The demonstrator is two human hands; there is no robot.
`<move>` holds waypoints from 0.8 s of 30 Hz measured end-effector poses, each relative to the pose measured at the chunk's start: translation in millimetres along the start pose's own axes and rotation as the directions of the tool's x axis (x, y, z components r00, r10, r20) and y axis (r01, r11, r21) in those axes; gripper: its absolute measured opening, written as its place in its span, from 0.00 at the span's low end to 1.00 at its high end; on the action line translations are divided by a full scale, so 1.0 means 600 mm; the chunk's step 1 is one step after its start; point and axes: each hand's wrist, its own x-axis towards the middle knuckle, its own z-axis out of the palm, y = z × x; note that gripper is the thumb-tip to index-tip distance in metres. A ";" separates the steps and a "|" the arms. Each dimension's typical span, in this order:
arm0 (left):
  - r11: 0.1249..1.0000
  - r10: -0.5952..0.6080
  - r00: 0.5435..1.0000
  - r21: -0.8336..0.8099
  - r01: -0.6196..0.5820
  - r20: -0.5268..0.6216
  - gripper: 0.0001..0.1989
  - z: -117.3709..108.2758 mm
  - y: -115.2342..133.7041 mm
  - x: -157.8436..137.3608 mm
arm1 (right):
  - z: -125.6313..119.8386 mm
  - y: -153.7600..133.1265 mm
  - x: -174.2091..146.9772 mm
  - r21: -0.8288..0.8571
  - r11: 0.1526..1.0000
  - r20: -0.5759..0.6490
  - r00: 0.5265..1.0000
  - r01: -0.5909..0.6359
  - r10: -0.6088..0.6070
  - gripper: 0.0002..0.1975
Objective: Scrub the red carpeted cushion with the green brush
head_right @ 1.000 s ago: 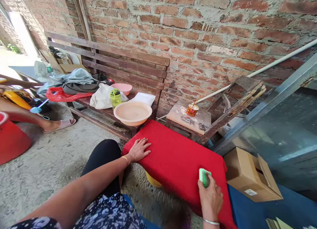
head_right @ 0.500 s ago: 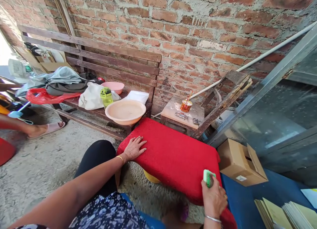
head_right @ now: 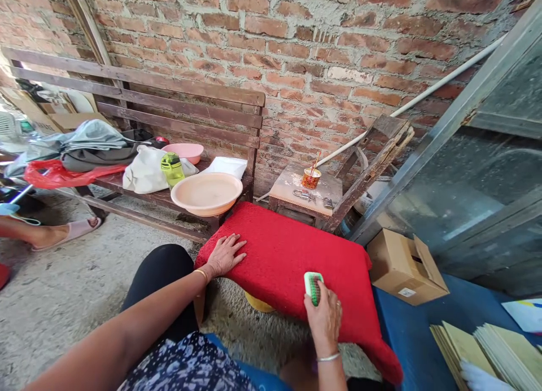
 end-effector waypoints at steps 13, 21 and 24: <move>1.000 -0.004 1.000 -0.010 0.004 0.028 0.26 -0.010 0.005 0.001 | -0.042 0.043 0.001 -0.044 0.987 -0.133 0.980 -0.153 0.146 0.34; 1.000 -0.003 1.000 -0.018 0.003 0.000 0.25 -0.002 0.001 0.000 | -0.032 0.027 -0.008 -0.139 0.976 -0.049 0.985 -0.170 0.165 0.28; 1.000 -0.003 1.000 -0.016 0.004 0.004 0.25 -0.002 0.002 0.000 | -0.061 0.096 -0.006 -0.177 0.910 -0.106 0.927 -0.375 0.361 0.31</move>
